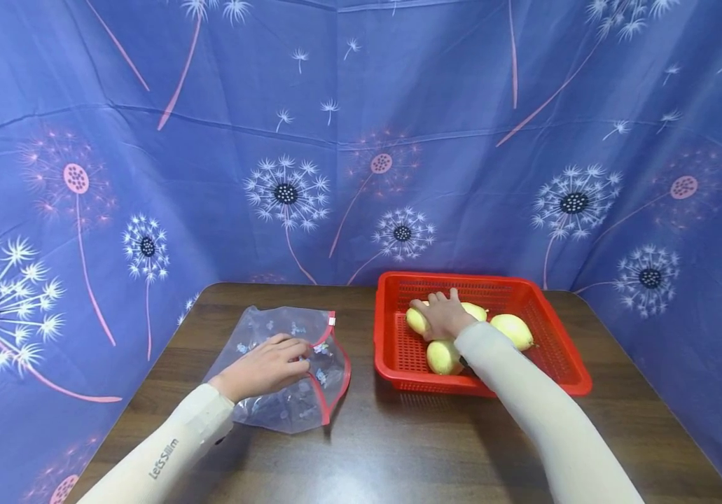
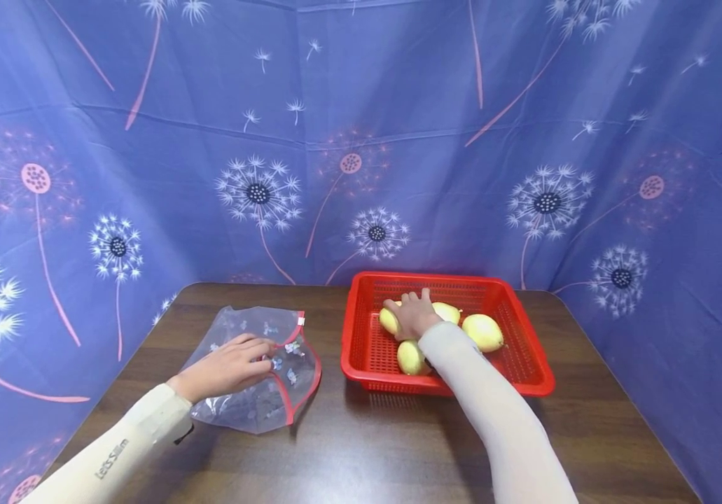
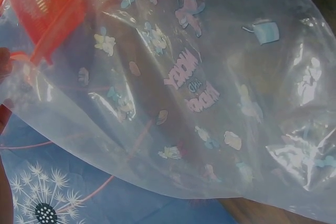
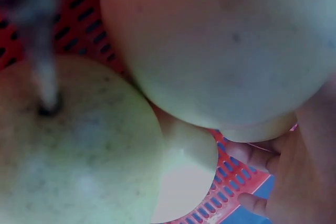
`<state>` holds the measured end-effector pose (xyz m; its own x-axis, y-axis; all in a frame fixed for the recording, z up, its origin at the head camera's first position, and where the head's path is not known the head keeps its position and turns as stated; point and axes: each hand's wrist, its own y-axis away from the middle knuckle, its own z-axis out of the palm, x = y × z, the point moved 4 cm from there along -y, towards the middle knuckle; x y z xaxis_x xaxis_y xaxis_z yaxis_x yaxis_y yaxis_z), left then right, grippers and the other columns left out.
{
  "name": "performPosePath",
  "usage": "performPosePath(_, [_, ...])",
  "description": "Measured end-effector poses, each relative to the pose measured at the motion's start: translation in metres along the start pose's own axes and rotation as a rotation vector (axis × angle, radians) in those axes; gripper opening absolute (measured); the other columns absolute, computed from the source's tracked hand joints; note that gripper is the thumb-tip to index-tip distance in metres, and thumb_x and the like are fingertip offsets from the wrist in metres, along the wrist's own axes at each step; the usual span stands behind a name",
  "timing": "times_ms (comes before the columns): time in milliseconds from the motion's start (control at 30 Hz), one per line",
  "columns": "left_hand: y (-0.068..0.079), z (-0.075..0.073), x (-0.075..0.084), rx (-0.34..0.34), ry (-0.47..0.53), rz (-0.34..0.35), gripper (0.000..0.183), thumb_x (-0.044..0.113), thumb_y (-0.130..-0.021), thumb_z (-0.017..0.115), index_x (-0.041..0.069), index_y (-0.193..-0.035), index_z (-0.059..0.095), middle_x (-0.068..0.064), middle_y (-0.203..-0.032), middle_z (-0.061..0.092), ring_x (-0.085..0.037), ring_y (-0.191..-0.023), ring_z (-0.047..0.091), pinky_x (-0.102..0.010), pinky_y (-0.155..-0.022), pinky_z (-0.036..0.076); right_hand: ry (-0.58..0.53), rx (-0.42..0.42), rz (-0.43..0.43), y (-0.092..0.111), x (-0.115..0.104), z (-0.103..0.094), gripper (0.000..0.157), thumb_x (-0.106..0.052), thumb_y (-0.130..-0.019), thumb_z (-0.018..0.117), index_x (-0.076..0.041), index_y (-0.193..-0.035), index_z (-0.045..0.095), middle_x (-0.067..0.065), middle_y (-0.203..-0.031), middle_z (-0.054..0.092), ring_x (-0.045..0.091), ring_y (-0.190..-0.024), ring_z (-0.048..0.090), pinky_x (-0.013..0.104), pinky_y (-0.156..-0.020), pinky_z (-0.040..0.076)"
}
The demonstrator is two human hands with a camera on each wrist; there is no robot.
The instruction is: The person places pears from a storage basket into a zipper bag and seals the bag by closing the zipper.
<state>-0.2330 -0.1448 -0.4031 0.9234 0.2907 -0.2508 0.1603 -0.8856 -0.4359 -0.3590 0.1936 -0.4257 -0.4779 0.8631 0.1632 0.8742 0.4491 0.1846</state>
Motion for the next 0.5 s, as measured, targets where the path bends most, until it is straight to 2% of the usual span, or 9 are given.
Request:
performPosePath(167, [-0.001, -0.001, 0.001, -0.003, 0.001, -0.004, 0.017, 0.014, -0.086, 0.072, 0.015, -0.087, 0.055, -0.002, -0.103, 0.062, -0.02, -0.1, 0.061, -0.039, -0.089, 0.046, -0.047, 0.02, 0.022, 0.001, 0.005, -0.003, 0.079, -0.04, -0.085, 0.075, -0.016, -0.151, 0.038, 0.028, -0.136, 0.049, 0.047, -0.131, 0.041, 0.073, -0.106, 0.019])
performPosePath(500, [0.0, 0.0, 0.001, 0.004, 0.001, -0.008, 0.013, 0.017, -0.09, 0.068, 0.015, -0.087, 0.056, -0.002, -0.102, 0.061, -0.02, -0.1, 0.061, -0.039, -0.089, 0.046, -0.111, 0.124, 0.02, 0.012, 0.011, -0.013, 0.078, -0.04, -0.079, 0.076, -0.017, -0.146, 0.044, 0.023, -0.124, 0.054, 0.043, -0.119, 0.049, 0.068, -0.098, 0.029])
